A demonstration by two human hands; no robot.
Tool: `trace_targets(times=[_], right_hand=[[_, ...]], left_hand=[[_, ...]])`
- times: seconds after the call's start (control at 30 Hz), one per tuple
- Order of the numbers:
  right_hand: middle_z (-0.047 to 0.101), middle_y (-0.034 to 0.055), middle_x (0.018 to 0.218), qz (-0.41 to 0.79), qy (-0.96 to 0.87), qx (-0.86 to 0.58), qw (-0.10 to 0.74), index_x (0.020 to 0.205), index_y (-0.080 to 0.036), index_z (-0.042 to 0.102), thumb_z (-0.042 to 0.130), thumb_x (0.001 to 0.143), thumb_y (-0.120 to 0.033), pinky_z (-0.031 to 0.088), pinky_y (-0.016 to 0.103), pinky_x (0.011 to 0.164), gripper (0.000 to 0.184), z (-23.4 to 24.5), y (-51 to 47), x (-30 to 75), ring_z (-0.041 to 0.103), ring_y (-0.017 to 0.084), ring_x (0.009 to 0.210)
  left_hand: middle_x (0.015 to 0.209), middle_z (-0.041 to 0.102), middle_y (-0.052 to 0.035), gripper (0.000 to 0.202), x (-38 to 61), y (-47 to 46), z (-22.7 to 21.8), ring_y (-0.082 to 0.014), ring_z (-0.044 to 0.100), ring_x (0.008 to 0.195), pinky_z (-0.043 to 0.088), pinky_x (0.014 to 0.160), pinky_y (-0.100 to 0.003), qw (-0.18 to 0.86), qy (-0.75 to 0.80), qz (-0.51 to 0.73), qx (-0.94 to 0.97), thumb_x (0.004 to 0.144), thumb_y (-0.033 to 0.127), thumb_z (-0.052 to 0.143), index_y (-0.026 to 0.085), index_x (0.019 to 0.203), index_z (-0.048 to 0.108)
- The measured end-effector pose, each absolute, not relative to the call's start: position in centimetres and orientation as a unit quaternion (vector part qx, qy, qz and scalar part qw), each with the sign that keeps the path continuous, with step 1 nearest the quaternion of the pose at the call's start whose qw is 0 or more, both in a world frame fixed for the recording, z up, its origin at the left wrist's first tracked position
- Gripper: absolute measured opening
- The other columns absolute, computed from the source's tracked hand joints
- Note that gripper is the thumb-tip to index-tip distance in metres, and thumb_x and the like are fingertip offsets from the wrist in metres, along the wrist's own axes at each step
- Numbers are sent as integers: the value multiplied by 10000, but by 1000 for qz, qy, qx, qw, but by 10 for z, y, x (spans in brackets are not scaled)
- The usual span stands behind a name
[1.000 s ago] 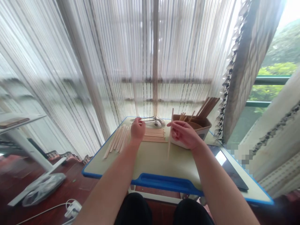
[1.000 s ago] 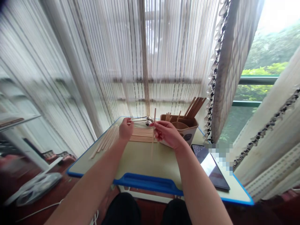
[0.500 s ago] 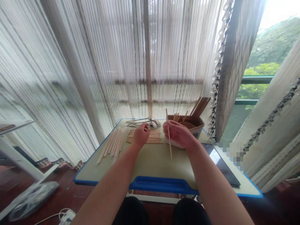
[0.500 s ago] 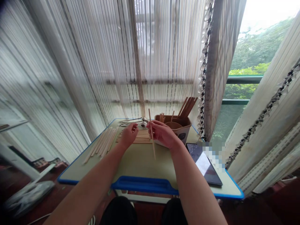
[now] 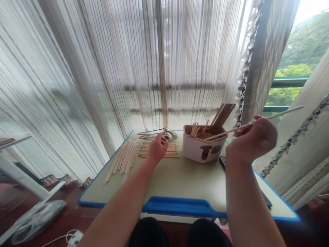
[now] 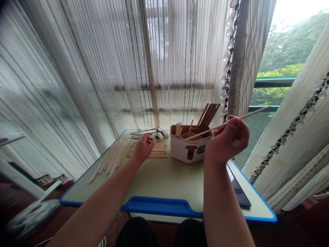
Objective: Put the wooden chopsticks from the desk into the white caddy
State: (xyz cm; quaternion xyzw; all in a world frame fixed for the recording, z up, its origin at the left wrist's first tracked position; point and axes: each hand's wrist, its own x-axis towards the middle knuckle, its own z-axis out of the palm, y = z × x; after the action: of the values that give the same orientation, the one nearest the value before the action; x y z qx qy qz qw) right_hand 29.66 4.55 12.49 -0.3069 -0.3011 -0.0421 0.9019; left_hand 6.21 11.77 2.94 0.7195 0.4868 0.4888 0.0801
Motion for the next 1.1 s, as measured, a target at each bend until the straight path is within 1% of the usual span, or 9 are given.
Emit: trace_targets(times=[0.1, 0.2, 0.27, 0.33, 0.43, 0.63, 0.87, 1.0, 1.1], right_hand=[[513, -4, 687, -151, -259, -369, 880, 890, -227, 562, 430, 878, -417, 379, 267, 488, 232, 121, 52, 307, 465, 112, 510], [608, 63, 893, -173, -318, -437, 823, 933, -202, 580, 405, 888, -441, 448, 306, 586, 300, 111, 61, 305, 558, 152, 656], [631, 83, 930, -165, -391, -469, 775, 937, -181, 599, 413, 887, -437, 463, 317, 649, 320, 105, 66, 299, 579, 171, 734], [649, 83, 889, -154, -461, -489, 724, 916, -169, 623, 427, 883, -429, 461, 314, 690, 327, 100, 71, 294, 581, 174, 749], [656, 70, 808, -156, -531, -506, 662, 878, -168, 653, 433, 883, -421, 448, 310, 728, 334, 95, 77, 289, 575, 176, 738], [678, 62, 802, -131, -616, -507, 588, 823, -177, 693, 469, 859, -372, 432, 297, 776, 300, 91, 87, 291, 585, 189, 800], [697, 75, 898, -78, -640, -512, 568, 994, -172, 694, 477, 852, -380, 445, 295, 806, 333, 90, 88, 292, 603, 193, 846], [687, 77, 865, -83, -642, -510, 566, 1144, -164, 630, 462, 866, -343, 440, 280, 824, 372, 92, 84, 291, 593, 185, 859], [676, 72, 830, -96, -674, -522, 513, 1167, -191, 622, 450, 871, -301, 430, 269, 821, 360, 94, 81, 289, 582, 185, 860]], left_hand=[[982, 634, -60, 470, 74, 113, 27, -126, 609, 743, 492, 637, -252, 121, 447, 491, 738, 810, 284, 516, 193, 1254, 390], [1177, 572, -104, 558, 91, 104, 25, -156, 599, 923, 503, 762, -301, 119, 390, 479, 777, 825, 293, 505, 213, 1343, 316], [1281, 507, -127, 582, 101, 99, 23, -184, 566, 1039, 476, 865, -347, 101, 364, 464, 802, 830, 294, 500, 214, 1371, 301], [1342, 454, -143, 599, 107, 97, 19, -207, 540, 1101, 447, 923, -376, 96, 349, 449, 817, 833, 303, 498, 203, 1387, 293], [1357, 439, -149, 640, 110, 99, 13, -219, 547, 1095, 445, 931, -401, 123, 346, 435, 822, 838, 323, 498, 202, 1413, 245], [1322, 478, -123, 667, 109, 103, 5, -213, 549, 1062, 471, 893, -416, 160, 344, 431, 819, 850, 334, 491, 244, 1433, 179], [1308, 486, -114, 670, 110, 103, 5, -208, 551, 1048, 482, 868, -397, 162, 347, 428, 818, 840, 323, 511, 257, 1427, 196], [1311, 482, -116, 662, 111, 101, 6, -203, 555, 1025, 495, 846, -390, 163, 349, 430, 816, 834, 307, 511, 249, 1423, 213], [1311, 479, -118, 658, 112, 100, 6, -196, 558, 1006, 498, 843, -386, 159, 351, 431, 816, 835, 306, 504, 246, 1423, 213]])
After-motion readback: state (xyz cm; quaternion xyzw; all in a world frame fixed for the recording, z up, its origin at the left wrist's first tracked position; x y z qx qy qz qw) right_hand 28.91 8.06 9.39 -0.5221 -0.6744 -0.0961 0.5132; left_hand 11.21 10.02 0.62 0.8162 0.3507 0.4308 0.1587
